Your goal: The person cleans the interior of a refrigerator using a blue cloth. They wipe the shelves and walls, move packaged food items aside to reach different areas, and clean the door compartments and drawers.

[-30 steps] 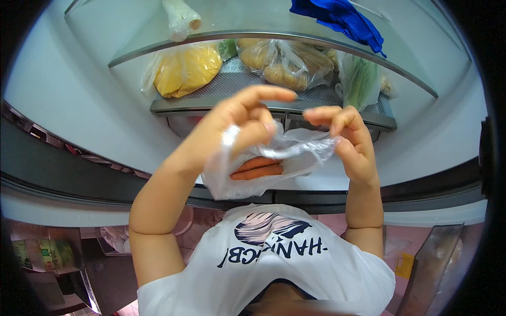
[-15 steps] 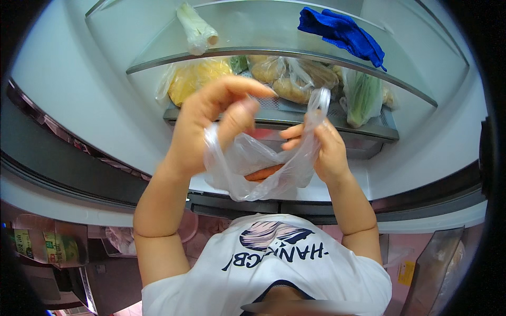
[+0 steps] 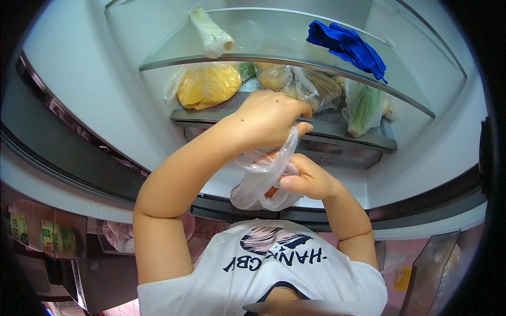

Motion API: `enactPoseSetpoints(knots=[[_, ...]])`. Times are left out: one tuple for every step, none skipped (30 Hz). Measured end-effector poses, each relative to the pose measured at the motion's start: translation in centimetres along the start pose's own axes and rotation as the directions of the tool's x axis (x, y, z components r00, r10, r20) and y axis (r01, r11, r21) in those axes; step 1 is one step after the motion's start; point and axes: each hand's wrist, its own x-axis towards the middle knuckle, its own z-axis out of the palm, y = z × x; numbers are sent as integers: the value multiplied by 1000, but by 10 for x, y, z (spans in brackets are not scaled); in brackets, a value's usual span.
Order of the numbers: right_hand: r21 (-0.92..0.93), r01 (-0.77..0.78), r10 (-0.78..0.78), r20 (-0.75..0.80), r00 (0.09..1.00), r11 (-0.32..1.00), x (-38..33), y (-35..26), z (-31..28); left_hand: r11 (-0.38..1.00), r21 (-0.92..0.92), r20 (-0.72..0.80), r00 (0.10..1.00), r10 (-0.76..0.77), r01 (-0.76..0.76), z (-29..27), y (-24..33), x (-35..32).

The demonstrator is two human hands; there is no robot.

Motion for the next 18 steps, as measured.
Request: enactPoseSetpoints(knots=[[-65, -51, 51, -11, 999, 997, 1, -2, 1, 1000, -19, 6, 1000, 2, -2, 2, 1, 3], [-129, -102, 100, -23, 995, 986, 3, -2, 2, 1000, -19, -2, 1000, -8, 8, 3, 3, 4], [-149, -30, 15, -98, 995, 988, 5, 0, 3, 1000, -21, -10, 1000, -11, 11, 2, 9, 6], [-175, 41, -71, -168, 983, 984, 8, 6, 4, 1000, -23, -18, 1000, -16, 16, 1, 12, 6], [-206, 110, -158, -234, 959, 972, 10, 9, 4, 999, -53, -53, 999, 2, -5, -1, 11, 5], [-97, 88, -111, -266, 958, 991, 9, 9, 0, 995, -96, -18, 1000, -23, 21, -5, 8, 1], [13, 73, -66, -292, 954, 997, 7, 7, -6, 990, -132, 19, 999, -44, 46, -11, 5, -6], [123, 59, -18, -312, 950, 991, 4, 6, -12, 983, -167, 57, 996, -64, 73, -16, 2, -13], [122, 91, -44, -345, 938, 988, 2, 10, -17, 960, -261, 56, 994, -95, 107, -18, 0, -20], [105, 117, -75, -345, 936, 987, 3, 9, -21, 964, -228, 71, 990, -124, 137, -21, 0, -28], [124, 124, -75, -339, 938, 985, 4, 9, -25, 967, -194, 86, 985, -152, 167, -23, 2, -34], [145, 130, -75, -335, 939, 981, 5, 10, -27, 967, -161, 101, 978, -181, 196, -22, 4, -41], [135, 129, -78, -330, 941, 982, 6, 10, -27, 978, -83, 25, 981, -192, 194, -18, 6, -46], [125, 129, -82, -327, 942, 984, 7, 10, -27, 980, -68, -3, 982, -188, 187, -15, 8, -52], [112, 125, -82, -324, 943, 986, 8, 10, -27, 982, -57, -33, 983, -183, 181, -11, 11, -57], [105, 127, -86, -329, 940, 986, 8, 11, -27, 984, -46, -62, 982, -177, 174, -8, 14, -61], [98, 129, -89, -335, 938, 987, 8, 12, -27, 983, -30, -86, 979, -183, 181, -5, 16, -62], [89, 128, -92, -333, 938, 988, 9, 12, -26, 979, -12, -108, 973, -205, 205, -1, 16, -64]])
